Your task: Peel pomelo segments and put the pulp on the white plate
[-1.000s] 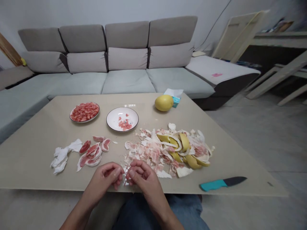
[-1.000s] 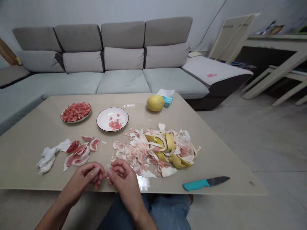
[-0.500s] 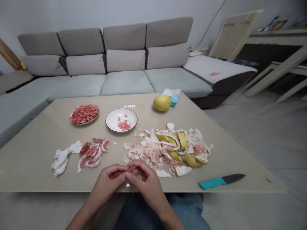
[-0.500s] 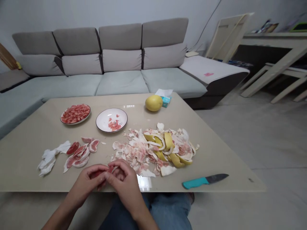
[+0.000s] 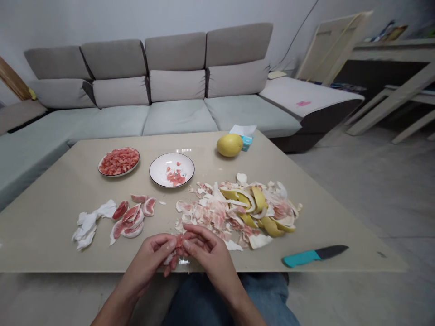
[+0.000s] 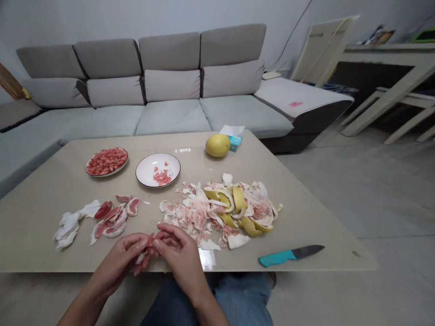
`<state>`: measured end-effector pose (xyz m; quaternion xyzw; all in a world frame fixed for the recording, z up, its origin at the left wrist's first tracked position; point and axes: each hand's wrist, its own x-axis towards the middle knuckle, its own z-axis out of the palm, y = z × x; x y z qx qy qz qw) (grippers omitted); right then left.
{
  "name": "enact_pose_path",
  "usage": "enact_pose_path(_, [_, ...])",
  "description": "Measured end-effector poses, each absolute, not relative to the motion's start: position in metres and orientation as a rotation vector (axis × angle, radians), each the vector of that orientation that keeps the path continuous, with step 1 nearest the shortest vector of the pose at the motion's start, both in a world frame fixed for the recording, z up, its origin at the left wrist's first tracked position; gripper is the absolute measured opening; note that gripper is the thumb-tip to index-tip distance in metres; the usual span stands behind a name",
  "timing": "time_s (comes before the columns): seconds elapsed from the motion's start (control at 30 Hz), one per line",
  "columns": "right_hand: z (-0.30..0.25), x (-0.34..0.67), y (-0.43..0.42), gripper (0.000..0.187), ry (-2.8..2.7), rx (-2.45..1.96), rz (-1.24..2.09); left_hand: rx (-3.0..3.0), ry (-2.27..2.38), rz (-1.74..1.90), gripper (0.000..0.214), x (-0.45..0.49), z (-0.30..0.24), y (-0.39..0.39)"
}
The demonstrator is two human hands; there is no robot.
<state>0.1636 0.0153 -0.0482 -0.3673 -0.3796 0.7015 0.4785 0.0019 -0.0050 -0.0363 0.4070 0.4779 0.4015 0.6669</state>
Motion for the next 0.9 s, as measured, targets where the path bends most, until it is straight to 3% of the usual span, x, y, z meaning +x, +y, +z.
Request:
enact_pose_path(0.2, [-0.045, 0.16, 0.011, 0.035, -1.019, -1.031, 1.516, 0.934, 1.11, 0.924, 0.039, 0.0, -0.042, -0.004])
enact_pose_path(0.63, [-0.046, 0.161, 0.011, 0.03, -0.993, -1.07, 1.528, 0.711, 1.115, 1.133, 0.026, 0.007, -0.046, -0.006])
enact_pose_path(0.9, [-0.046, 0.159, 0.01, 0.017, -1.164, -1.038, 1.408, 0.775, 1.195, 1.185, 0.028, 0.009, -0.049, -0.01])
